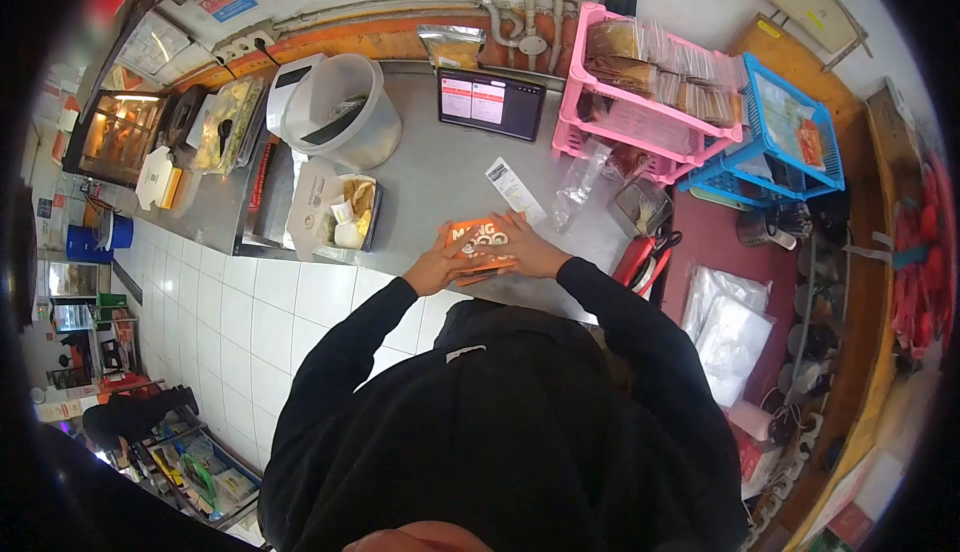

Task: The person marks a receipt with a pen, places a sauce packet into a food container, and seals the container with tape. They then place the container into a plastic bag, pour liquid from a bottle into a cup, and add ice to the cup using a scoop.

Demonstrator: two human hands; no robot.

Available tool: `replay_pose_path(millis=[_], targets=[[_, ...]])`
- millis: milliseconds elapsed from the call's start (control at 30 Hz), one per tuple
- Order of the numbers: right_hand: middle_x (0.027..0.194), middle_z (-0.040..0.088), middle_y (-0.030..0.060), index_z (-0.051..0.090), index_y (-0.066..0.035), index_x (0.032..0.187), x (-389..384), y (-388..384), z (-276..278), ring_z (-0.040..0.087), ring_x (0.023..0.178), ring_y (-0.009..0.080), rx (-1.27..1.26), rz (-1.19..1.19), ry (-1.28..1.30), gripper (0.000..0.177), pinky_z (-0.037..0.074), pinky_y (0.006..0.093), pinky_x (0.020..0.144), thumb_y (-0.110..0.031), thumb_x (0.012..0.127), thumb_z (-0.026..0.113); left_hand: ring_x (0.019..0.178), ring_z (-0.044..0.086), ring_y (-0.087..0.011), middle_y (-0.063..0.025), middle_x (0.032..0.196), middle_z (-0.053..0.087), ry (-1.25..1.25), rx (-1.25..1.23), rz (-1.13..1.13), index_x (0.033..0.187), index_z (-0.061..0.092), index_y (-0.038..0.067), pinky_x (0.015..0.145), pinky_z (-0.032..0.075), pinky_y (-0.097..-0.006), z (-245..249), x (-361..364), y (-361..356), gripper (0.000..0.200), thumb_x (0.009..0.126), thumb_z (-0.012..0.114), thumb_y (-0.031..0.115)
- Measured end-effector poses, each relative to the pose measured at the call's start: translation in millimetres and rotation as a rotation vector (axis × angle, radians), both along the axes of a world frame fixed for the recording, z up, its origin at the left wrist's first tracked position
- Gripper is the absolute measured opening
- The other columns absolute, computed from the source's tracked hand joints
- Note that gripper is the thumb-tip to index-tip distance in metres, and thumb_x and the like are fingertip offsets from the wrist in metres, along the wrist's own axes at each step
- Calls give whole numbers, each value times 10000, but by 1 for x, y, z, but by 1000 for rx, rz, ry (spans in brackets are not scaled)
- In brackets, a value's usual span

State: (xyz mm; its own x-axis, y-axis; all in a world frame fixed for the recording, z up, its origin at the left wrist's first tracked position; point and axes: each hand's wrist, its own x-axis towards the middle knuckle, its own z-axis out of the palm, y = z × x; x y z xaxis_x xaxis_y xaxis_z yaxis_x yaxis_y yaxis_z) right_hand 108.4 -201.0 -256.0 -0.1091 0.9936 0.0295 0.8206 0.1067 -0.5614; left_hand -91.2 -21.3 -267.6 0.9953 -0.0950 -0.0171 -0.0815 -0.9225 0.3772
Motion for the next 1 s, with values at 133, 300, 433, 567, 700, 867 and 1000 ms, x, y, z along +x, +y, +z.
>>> replay_pose_path(millis=[133, 300, 433, 567, 700, 867, 1000], targets=[[1564, 120, 223, 443, -370, 1412, -11, -11, 1, 106, 1421, 491, 14, -40, -72, 740, 111, 606, 1150, -328, 751, 774, 1361, 122, -581, -26, 1586, 176, -95, -104, 11, 1325, 534, 412, 1092, 313, -607, 6, -8, -11, 551, 804, 711, 384], [1559, 159, 215, 386, -252, 1458, -27, -23, 12, 117, 1435, 452, 125, -201, 26, 862, 104, 580, 1165, -331, 706, 800, 1392, 114, -528, -114, 1564, 196, -101, 18, 100, 1383, 472, 347, 1079, 283, -627, 4, -4, -26, 668, 772, 724, 441], [1557, 185, 192, 328, -137, 1478, -31, -22, -9, 129, 1454, 371, 136, -281, -72, 952, 122, 507, 1185, -283, 672, 814, 1349, 262, -442, -150, 1454, 317, 11, 121, 254, 1488, 299, 179, 1047, 263, -638, 23, 11, -37, 1059, 614, 813, 484], [1426, 440, 197, 444, -98, 1408, -34, -38, 4, 402, 1354, 291, 211, -426, 120, 737, 360, 422, 1106, -237, 760, 766, 1194, 421, -348, -149, 1266, 424, 73, 153, 267, 1489, 241, 97, 1005, 268, -626, 35, 48, -40, 1259, 462, 851, 496], [935, 661, 144, 589, -25, 1172, -7, -124, -13, 682, 818, 221, 189, -1309, 402, 345, 554, 324, 707, -117, 849, 668, 1087, 458, -317, -136, 1199, 437, 47, 160, 197, 1496, 205, 112, 885, 331, -515, 20, 53, -36, 1296, 445, 855, 502], [831, 647, 142, 565, 35, 1048, 14, -230, -20, 685, 654, 237, 311, -2034, 1095, 171, 569, 314, 510, -57, 907, 597, 1030, 465, -301, -121, 1138, 439, 166, 175, 187, 1454, 216, 91, 838, 329, -476, 12, 60, -35, 1246, 462, 843, 510], [819, 641, 153, 533, 28, 1013, 6, -226, -44, 682, 632, 243, 237, -1937, 1544, 171, 589, 335, 515, -78, 908, 617, 1034, 467, -299, -125, 1131, 445, 166, 179, 172, 1430, 230, 83, 817, 339, -469, 19, 62, -33, 1204, 478, 836, 504]])
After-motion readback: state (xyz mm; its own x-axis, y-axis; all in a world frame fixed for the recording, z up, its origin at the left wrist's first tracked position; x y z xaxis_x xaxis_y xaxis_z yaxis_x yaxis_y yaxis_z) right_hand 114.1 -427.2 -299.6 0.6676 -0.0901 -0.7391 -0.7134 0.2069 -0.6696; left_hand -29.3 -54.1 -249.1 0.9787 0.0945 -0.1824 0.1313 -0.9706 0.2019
